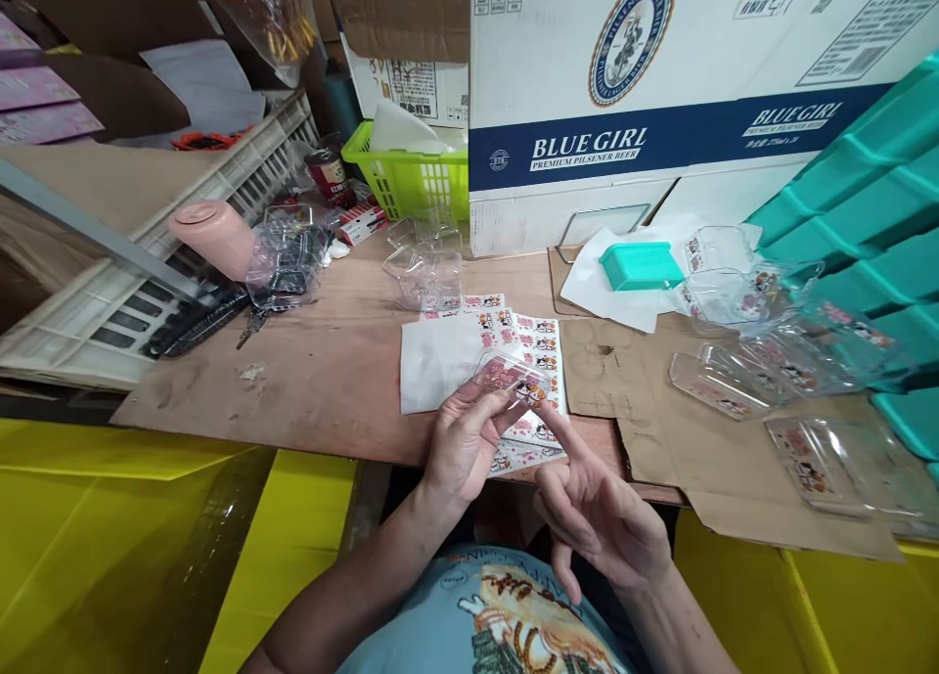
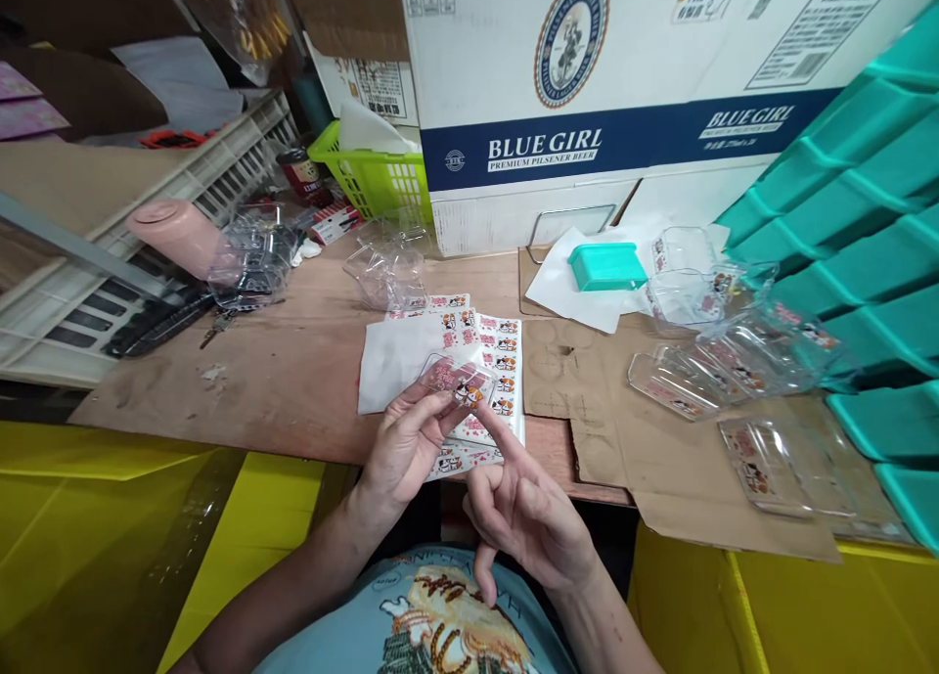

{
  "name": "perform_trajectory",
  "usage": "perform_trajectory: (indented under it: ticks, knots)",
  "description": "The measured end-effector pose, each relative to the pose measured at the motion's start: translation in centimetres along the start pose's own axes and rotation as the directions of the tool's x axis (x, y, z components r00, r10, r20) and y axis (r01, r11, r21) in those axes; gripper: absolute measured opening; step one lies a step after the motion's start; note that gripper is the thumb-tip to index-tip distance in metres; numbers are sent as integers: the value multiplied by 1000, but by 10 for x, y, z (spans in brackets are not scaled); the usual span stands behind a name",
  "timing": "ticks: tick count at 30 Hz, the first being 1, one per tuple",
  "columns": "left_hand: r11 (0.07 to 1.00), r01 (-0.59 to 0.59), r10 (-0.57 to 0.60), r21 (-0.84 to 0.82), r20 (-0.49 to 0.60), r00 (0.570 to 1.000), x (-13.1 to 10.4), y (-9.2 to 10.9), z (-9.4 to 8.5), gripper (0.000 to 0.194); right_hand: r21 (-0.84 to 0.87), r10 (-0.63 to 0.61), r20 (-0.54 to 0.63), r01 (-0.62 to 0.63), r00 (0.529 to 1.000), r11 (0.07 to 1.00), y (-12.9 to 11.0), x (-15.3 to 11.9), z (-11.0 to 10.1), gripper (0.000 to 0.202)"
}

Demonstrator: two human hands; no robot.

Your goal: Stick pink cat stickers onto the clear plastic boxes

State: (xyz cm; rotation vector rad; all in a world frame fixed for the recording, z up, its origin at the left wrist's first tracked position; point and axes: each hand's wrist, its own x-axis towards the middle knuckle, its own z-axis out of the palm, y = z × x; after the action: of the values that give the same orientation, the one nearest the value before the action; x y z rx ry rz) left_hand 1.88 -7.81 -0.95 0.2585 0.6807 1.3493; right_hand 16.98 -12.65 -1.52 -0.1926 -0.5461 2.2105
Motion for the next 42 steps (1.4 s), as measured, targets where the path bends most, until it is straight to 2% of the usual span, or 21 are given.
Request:
perform_trajectory:
  ticks: [4, 6, 11, 15, 21, 42]
  knots:
    - [1000, 19, -19, 9, 7, 1000, -1, 3, 1, 33, -253, -150, -156, 107, 976, 962, -5, 0, 11, 68]
    - [1000, 23, -23, 7, 20, 1000, -2, 4, 1, 36, -315, -192, -163, 133, 968, 940, -9, 0, 15, 65]
    - [1000, 7, -7, -6, -11, 1000, -2, 0, 1, 30, -163, -89, -71, 77, 993, 984, -13, -1, 16, 68]
    - [1000, 0, 0, -5, -41, 999, -2, -5, 0, 18, -77, -45, -54, 41, 998, 996, -8, 1, 14, 70]
    - [1000, -5, 5, -10, -26, 1000, -3, -4, 2, 12, -8, -31, -53, 30, 998, 1000, -4, 2, 11, 64]
    - [1000, 4, -4, -9, -4, 1000, -1, -4, -2, 21, 65, 15, -116, -8, 993, 998, -3, 2, -6, 62]
